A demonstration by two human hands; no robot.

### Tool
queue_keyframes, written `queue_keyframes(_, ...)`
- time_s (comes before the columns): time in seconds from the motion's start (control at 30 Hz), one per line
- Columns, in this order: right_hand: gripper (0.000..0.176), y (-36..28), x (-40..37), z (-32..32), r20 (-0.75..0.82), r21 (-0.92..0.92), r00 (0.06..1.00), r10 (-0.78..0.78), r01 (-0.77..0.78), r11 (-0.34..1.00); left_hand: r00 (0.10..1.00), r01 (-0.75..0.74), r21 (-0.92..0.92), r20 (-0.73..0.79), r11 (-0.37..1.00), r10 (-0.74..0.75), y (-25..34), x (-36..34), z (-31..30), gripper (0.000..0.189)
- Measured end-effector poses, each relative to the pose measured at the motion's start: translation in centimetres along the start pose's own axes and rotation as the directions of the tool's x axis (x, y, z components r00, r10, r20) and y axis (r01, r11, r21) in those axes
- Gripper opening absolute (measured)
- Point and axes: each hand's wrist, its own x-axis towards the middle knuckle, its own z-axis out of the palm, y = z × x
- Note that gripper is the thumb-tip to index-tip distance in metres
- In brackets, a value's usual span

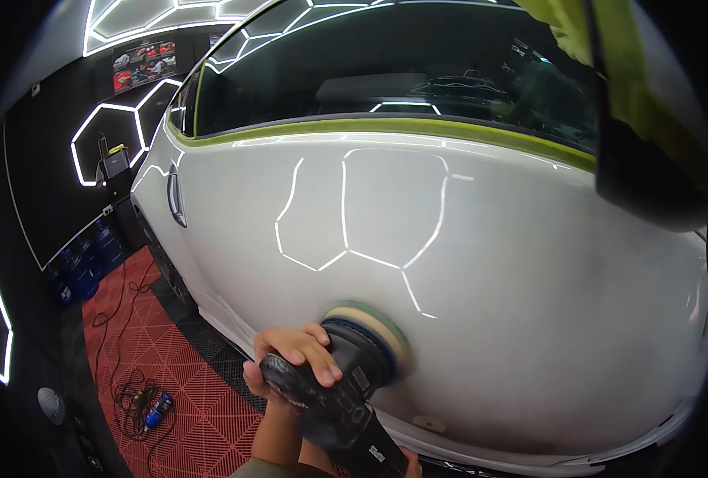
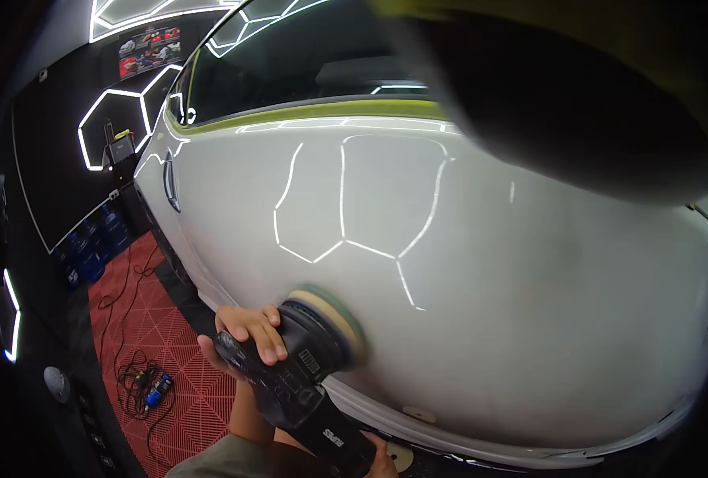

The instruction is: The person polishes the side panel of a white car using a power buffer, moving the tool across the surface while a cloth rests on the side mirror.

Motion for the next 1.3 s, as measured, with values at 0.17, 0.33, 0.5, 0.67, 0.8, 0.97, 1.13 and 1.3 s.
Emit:
queue_keyframes(0.17,0.098,3.5,-5.1,-5.8,-0.115,0.162,0.989,-0.094,0.112,0.981,0.952,0.066,0.089,0.292,0.994,-0.09,-3.3,-0.1,8.3,0.053)
queue_keyframes(0.33,0.101,6.9,-10.5,-11.2,-0.206,0.354,0.954,-0.218,0.281,0.892,0.92,0.13,0.068,0.365,0.989,-0.146,-7.1,-0.3,18.5,0.055)
queue_keyframes(0.5,0.096,8.8,-15.0,-18.1,-0.299,0.284,0.919,-0.259,0.345,0.895,0.907,0.17,0.193,0.353,0.966,-0.23,-11.0,-1.8,28.3,0.056)
queue_keyframes(0.67,0.091,10.1,-19.2,-22.6,-0.351,0.139,0.869,-0.35,0.418,0.898,0.804,0.216,0.177,0.526,0.96,-0.277,-14.7,-2.4,35.5,0.047)
queue_keyframes(0.8,0.092,11.4,-23.7,-24.3,-0.43,0.147,0.877,-0.216,0.305,0.941,0.797,0.161,0.188,0.555,0.969,-0.24,-17.6,-3.6,41.7,0.037)
queue_keyframes(0.97,0.094,12.2,-27.6,-25.1,-0.513,0.174,0.857,-0.048,0.159,0.972,0.736,0.177,0.208,0.621,0.962,-0.27,-20.8,-5.0,47.8,0.038)
queue_keyframes(1.13,0.096,12.3,-28.3,-25.0,-0.535,0.199,0.843,0.059,0.058,0.978,0.749,0.069,0.149,0.645,0.986,-0.15,-23.5,-5.7,53.0,0.036)
queue_keyframes(1.3,0.098,11.9,-26.1,-23.1,-0.517,0.245,0.845,0.134,-0.004,0.97,0.736,0.01,0.068,0.675,0.998,-0.054,-25.4,-5.0,56.2,0.036)
